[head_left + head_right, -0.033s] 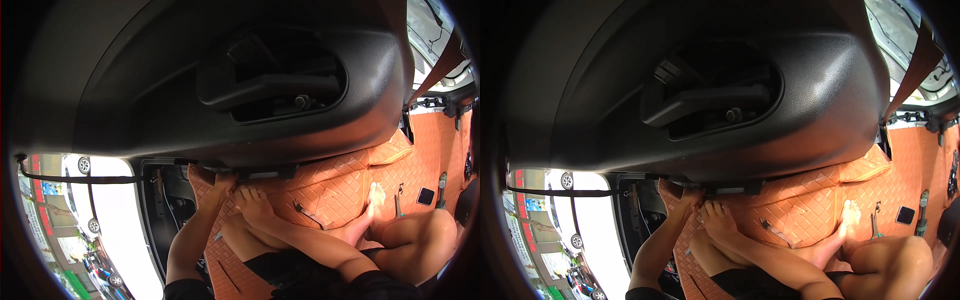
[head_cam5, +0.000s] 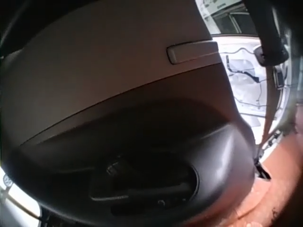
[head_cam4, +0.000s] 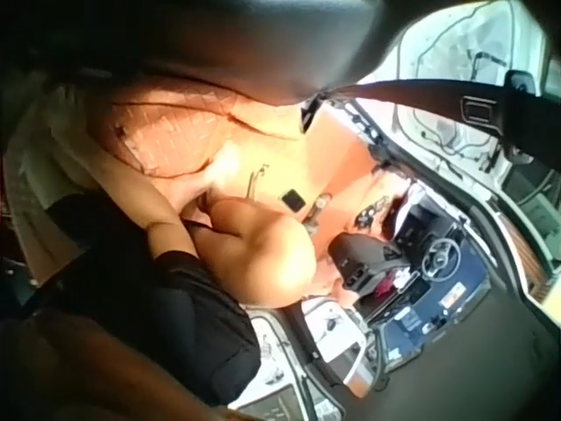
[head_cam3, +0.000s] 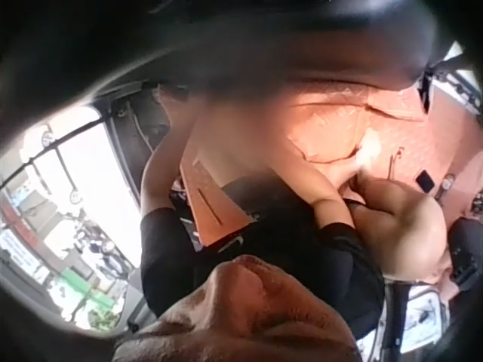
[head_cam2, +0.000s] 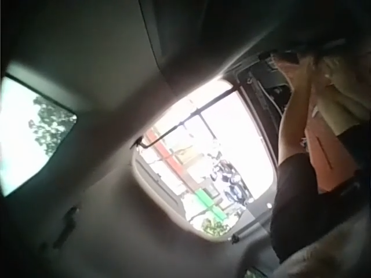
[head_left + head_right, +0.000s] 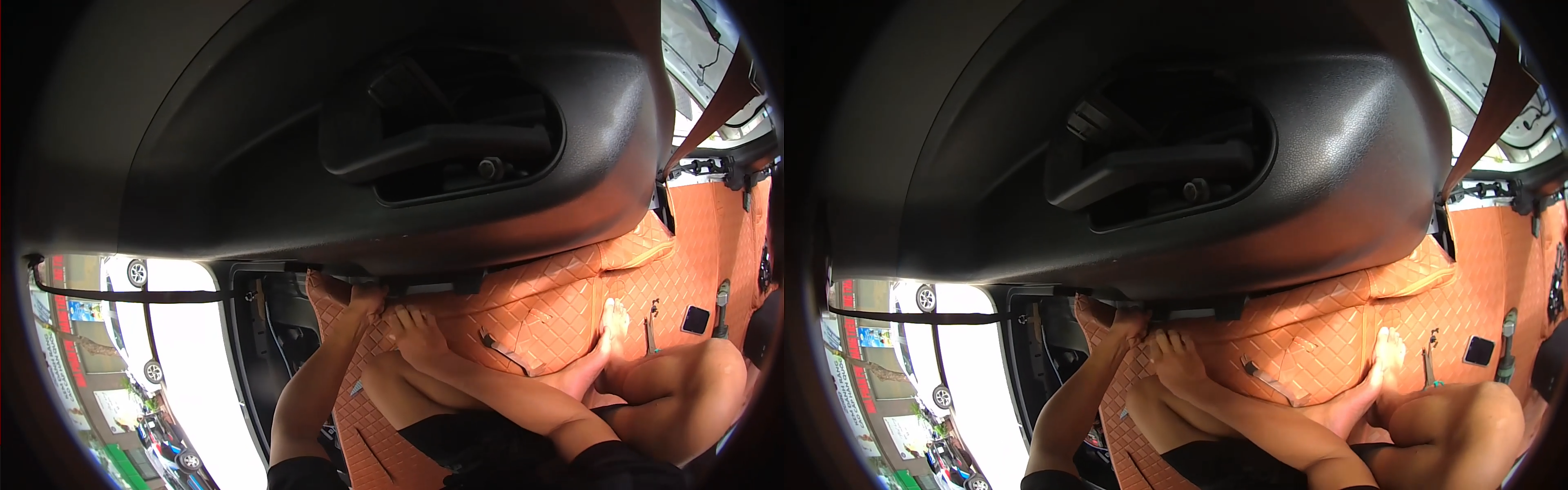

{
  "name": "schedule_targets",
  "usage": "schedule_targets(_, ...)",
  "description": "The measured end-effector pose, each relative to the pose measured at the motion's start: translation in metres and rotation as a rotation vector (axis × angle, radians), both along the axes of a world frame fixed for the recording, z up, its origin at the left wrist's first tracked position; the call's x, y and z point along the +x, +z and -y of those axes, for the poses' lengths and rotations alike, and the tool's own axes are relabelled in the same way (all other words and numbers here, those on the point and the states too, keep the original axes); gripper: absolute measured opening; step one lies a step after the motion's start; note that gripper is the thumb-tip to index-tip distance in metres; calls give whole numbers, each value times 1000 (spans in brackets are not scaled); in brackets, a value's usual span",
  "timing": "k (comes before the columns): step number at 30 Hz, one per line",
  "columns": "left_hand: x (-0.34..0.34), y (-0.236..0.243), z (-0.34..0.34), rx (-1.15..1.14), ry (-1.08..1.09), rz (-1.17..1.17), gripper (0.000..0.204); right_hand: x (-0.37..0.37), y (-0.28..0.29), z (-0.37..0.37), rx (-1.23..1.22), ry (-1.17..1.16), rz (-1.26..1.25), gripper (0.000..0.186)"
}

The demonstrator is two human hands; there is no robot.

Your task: Installing and securing customized floor or trunk lining in a vehicle using screws, tools, and manual fitting.

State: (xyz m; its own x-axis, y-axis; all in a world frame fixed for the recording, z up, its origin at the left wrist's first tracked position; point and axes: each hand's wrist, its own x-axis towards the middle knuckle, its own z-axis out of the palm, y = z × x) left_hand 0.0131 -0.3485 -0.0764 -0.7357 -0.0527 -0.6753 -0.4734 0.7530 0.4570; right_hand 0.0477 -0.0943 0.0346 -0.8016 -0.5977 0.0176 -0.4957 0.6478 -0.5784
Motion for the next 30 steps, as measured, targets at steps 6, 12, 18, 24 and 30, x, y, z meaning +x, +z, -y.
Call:
schedule_targets(6,-14,38,-17,57,201,188,28,1,-69,-3,-79,169,-226,52)
schedule_targets(12,-35,58,-36,-46,392,257,17,0,-73,6,-52,189,-202,49)
schedule_targets(18,-49,101,-70,-168,206,65,38,-3,-77,14,-53,21,-266,45)
schedule_targets(24,-31,35,-30,-127,165,-130,43,-28,-78,9,-105,154,-195,39)
schedule_targets(30,-29,-4,8,-58,69,-19,31,-26,-72,-4,-233,171,-290,39)
